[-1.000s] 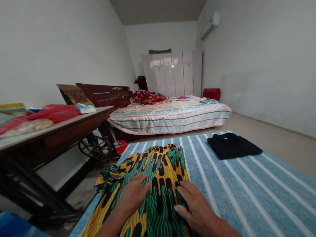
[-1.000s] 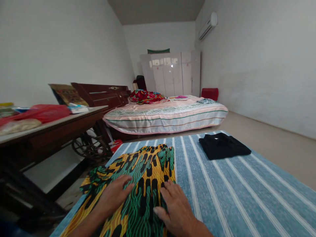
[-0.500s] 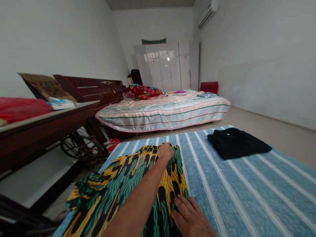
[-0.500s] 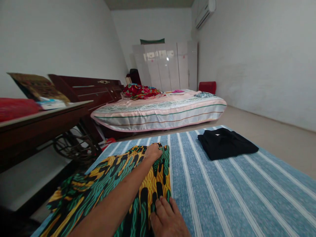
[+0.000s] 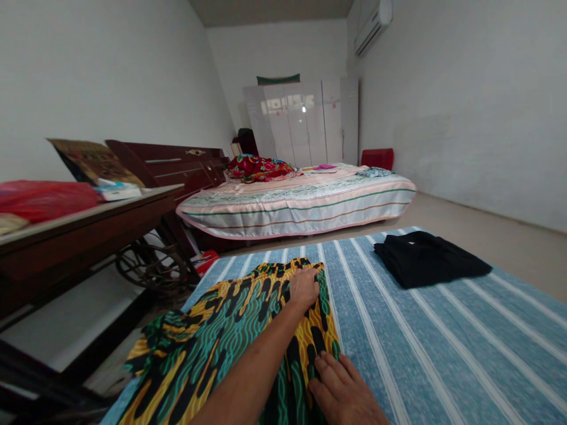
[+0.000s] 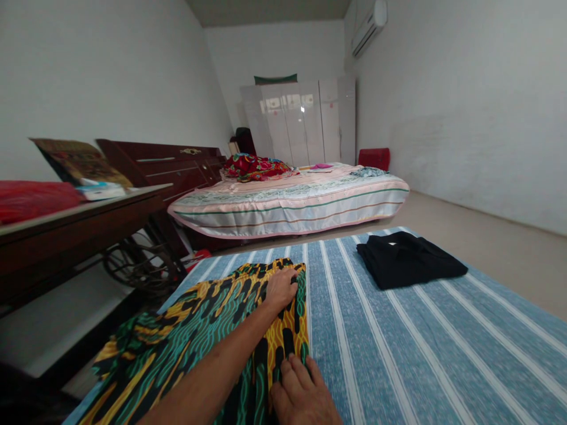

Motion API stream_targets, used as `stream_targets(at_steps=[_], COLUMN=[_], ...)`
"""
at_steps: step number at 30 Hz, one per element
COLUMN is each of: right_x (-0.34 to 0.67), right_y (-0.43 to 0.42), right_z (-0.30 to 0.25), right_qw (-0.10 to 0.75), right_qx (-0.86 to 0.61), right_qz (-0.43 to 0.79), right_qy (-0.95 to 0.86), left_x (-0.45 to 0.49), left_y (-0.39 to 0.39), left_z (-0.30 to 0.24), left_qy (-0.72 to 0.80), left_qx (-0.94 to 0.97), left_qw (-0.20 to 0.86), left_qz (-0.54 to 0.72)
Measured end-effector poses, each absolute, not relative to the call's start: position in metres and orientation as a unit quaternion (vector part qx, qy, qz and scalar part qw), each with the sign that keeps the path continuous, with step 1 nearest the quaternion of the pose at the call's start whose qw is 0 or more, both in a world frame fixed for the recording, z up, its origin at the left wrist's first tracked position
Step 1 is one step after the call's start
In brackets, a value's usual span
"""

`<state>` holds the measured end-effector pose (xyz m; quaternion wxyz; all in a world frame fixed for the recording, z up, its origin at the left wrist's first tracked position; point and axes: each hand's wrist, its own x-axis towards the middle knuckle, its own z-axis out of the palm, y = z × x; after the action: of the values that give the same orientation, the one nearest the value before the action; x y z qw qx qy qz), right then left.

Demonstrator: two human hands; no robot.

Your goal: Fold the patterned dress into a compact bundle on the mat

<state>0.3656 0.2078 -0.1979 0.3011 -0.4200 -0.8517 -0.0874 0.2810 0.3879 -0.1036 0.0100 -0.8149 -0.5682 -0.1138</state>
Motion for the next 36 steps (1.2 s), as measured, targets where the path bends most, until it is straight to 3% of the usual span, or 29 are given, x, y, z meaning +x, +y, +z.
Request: stream_targets(at_steps=[36], right_x=[0.356], right_y=[0.201], right_z=[-0.192], right_qw=[0.284], right_qx=[-0.463], right_qz=[-0.019], right_qy=[-0.839], left_x=[0.267], left_y=[0.367], left_z=[-0.104], left_qy=[-0.514], left_qx=[-0.844], left_qw=[0.002], left_qz=[-0.154])
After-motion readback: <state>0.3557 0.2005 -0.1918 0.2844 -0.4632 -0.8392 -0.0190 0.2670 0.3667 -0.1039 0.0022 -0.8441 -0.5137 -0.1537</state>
